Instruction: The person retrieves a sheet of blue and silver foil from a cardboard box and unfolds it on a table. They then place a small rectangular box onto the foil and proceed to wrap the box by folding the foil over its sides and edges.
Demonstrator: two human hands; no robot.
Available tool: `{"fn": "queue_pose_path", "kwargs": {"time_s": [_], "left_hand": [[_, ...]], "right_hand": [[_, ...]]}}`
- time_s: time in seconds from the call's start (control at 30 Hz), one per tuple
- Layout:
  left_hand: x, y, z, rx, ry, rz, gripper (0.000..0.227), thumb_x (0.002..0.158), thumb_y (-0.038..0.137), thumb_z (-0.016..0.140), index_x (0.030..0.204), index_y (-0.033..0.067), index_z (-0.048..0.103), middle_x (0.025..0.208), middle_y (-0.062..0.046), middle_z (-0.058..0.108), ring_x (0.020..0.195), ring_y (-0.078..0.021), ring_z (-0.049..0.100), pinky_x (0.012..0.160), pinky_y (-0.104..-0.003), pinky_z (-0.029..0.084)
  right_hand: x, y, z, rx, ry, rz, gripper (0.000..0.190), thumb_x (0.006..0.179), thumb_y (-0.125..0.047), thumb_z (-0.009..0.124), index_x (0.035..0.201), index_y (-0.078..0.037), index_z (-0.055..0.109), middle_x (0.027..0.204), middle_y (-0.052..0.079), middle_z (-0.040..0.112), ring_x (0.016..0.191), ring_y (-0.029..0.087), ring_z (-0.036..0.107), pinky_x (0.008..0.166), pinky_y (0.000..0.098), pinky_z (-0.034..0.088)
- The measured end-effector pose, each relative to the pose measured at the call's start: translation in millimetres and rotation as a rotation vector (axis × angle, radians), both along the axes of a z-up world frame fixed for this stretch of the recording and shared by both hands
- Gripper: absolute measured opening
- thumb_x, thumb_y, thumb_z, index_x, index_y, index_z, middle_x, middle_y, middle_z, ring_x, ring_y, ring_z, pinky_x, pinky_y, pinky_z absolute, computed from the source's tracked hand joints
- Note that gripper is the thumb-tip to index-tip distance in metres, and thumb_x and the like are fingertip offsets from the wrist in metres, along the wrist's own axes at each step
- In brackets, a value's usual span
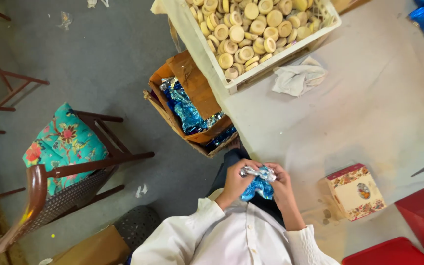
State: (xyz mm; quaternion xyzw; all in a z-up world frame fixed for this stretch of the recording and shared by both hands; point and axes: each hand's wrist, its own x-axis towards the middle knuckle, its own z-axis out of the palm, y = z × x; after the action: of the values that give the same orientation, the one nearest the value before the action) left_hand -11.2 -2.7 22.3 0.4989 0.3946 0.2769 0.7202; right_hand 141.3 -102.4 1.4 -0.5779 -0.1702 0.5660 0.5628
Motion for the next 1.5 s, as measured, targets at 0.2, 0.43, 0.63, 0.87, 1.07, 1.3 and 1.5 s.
{"fn": "queue_pose_path", "kwargs": {"time_s": [0.2, 0.43, 0.63, 0.87, 1.07, 1.3, 1.5], "left_hand": [[-10, 17, 114, 0.62, 0.001, -0.298, 0.05, 0.08, -0.01, 0.074, 0.129, -0.0005, 0.067, 0.143, -0.019, 0.057, 0.134, -0.0388, 0.054, 0.108, -0.043, 0.044], [-68, 74, 10, 0.573, 0.304, -0.095, 0.04, 0.091, -0.003, 0.068, 0.125, 0.0149, 0.076, 0.126, -0.012, 0.069, 0.112, -0.0291, 0.071, 0.095, -0.033, 0.057], [-119, 117, -56, -0.374, 0.127, 0.034, 0.031, 0.095, 0.008, 0.066, 0.126, 0.0118, 0.066, 0.117, -0.011, 0.071, 0.099, -0.0224, 0.068, 0.082, -0.039, 0.059], [-146, 205, -40, 0.329, 0.868, 0.128, 0.032, 0.097, 0.023, 0.07, 0.128, 0.0159, 0.068, 0.127, -0.004, 0.07, 0.11, -0.0312, 0.063, 0.098, -0.044, 0.053], [-152, 262, -137, 1.004, 1.123, -0.247, 0.057, 0.077, -0.001, 0.064, 0.132, 0.0143, 0.07, 0.145, -0.006, 0.06, 0.143, -0.0334, 0.042, 0.115, -0.05, 0.032], [-170, 290, -159, 0.877, 1.372, -0.672, 0.02, 0.094, 0.018, 0.058, 0.106, 0.0158, 0.074, 0.137, -0.01, 0.057, 0.147, -0.033, 0.037, 0.12, -0.058, 0.024], [-169, 295, -90, 0.773, 1.016, 0.0, 0.01, 0.096, 0.017, 0.064, 0.102, 0.0106, 0.068, 0.12, -0.007, 0.066, 0.118, -0.0289, 0.06, 0.102, -0.044, 0.048]], "right_hand": [[-5, -15, -72, -0.082, 0.445, -0.441, 0.03, 0.094, 0.003, 0.049, 0.118, -0.006, 0.065, 0.102, 0.007, 0.072, 0.092, 0.02, 0.069, 0.078, 0.0343, 0.058], [-66, 87, 58, 0.007, 0.18, -0.156, 0.034, 0.086, -0.001, 0.063, 0.12, 0.0, 0.058, 0.117, 0.01, 0.063, 0.101, 0.022, 0.073, 0.087, 0.0393, 0.06], [-96, 166, 24, -0.074, -1.002, 0.323, 0.02, 0.089, -0.019, 0.071, 0.107, -0.011, 0.072, 0.111, 0.006, 0.071, 0.086, 0.026, 0.074, 0.074, 0.0376, 0.06], [-107, 245, -32, 0.391, -1.544, 0.508, 0.023, 0.081, -0.012, 0.067, 0.104, -0.01, 0.069, 0.094, 0.005, 0.064, 0.088, 0.025, 0.066, 0.075, 0.0391, 0.052], [-119, 246, -109, 0.366, -1.779, 0.797, 0.037, 0.084, -0.02, 0.06, 0.119, -0.011, 0.07, 0.133, 0.006, 0.068, 0.112, 0.021, 0.065, 0.106, 0.0372, 0.044], [-125, 250, -109, -0.007, -1.393, 1.269, 0.062, 0.104, -0.058, 0.046, 0.13, -0.005, 0.065, 0.131, 0.011, 0.065, 0.128, 0.028, 0.057, 0.124, 0.0578, 0.02], [-121, 246, -107, 0.183, -1.132, 0.913, 0.055, 0.104, -0.05, 0.04, 0.113, -0.005, 0.07, 0.118, 0.018, 0.067, 0.124, 0.035, 0.054, 0.119, 0.0515, 0.034]]}}
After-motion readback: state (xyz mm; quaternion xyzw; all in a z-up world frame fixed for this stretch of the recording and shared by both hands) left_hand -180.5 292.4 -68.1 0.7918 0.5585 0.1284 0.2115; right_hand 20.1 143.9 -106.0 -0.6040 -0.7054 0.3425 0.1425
